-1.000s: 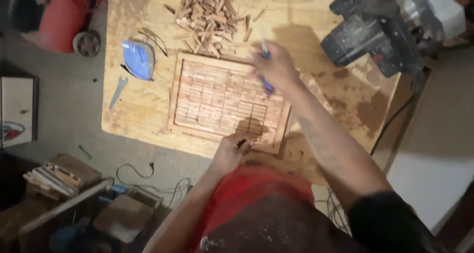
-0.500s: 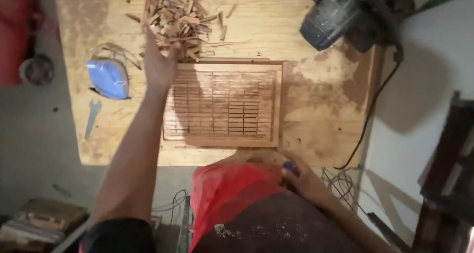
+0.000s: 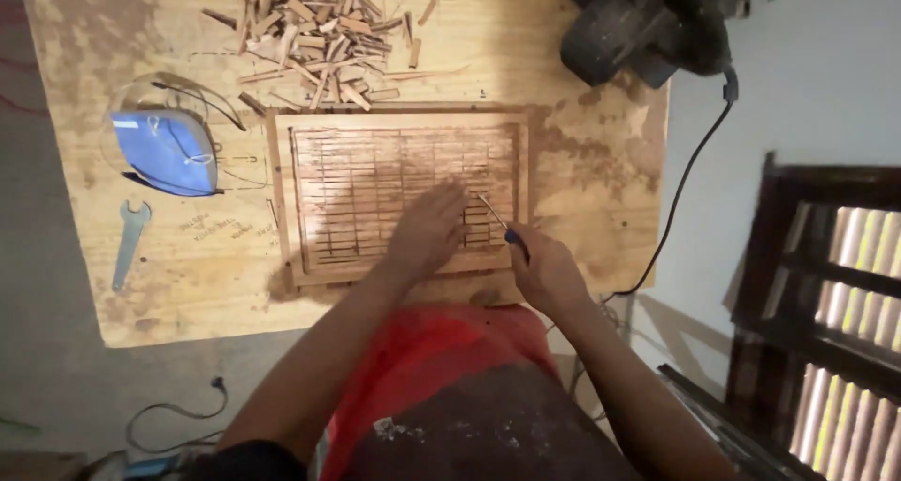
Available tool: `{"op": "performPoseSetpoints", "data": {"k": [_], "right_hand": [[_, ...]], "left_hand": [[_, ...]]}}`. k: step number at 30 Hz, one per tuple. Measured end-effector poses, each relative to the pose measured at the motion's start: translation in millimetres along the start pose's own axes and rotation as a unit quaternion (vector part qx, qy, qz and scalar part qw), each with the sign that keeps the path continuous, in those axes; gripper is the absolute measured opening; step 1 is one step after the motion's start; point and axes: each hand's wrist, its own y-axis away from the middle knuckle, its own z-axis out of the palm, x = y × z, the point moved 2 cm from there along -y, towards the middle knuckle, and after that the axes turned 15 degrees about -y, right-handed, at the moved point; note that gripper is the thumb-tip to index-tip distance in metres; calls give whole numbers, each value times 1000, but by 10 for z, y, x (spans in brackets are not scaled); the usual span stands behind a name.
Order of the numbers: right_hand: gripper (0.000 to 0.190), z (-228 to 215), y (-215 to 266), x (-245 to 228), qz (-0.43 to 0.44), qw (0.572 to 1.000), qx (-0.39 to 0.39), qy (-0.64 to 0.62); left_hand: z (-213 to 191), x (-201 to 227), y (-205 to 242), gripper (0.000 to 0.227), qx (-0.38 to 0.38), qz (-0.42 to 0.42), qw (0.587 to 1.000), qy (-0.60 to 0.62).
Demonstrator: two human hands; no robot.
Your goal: Prying out small wooden strips from a grid-like wooden frame using a screwdriver and clearing the debris.
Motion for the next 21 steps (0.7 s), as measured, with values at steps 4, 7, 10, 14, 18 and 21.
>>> {"op": "performPoseSetpoints", "data": {"k": [4, 7, 10, 14, 18, 21], "right_hand": [[40, -390, -208, -704, 155, 982, -71, -79], [32, -517, -637, -873, 212, 968, -129, -49], [14, -547, -1076, -834, 225, 962, -146, 47], [34, -78, -546, -565, 266, 962, -48, -45], [47, 744, 247, -505, 259, 964, 13, -53], [41, 983, 117, -348, 62, 969, 173, -166]], "left_hand": [[96, -20, 67, 68, 19, 13, 1000, -13], [-73, -8, 70, 79, -41, -14, 999, 6], [21, -3, 119, 79, -117, -37, 992, 13], [127, -55, 167, 75, -47, -42, 998, -11], [526, 32, 465, 65, 54, -63, 995, -50], [532, -188, 274, 47, 117, -66, 985, -109]]}}
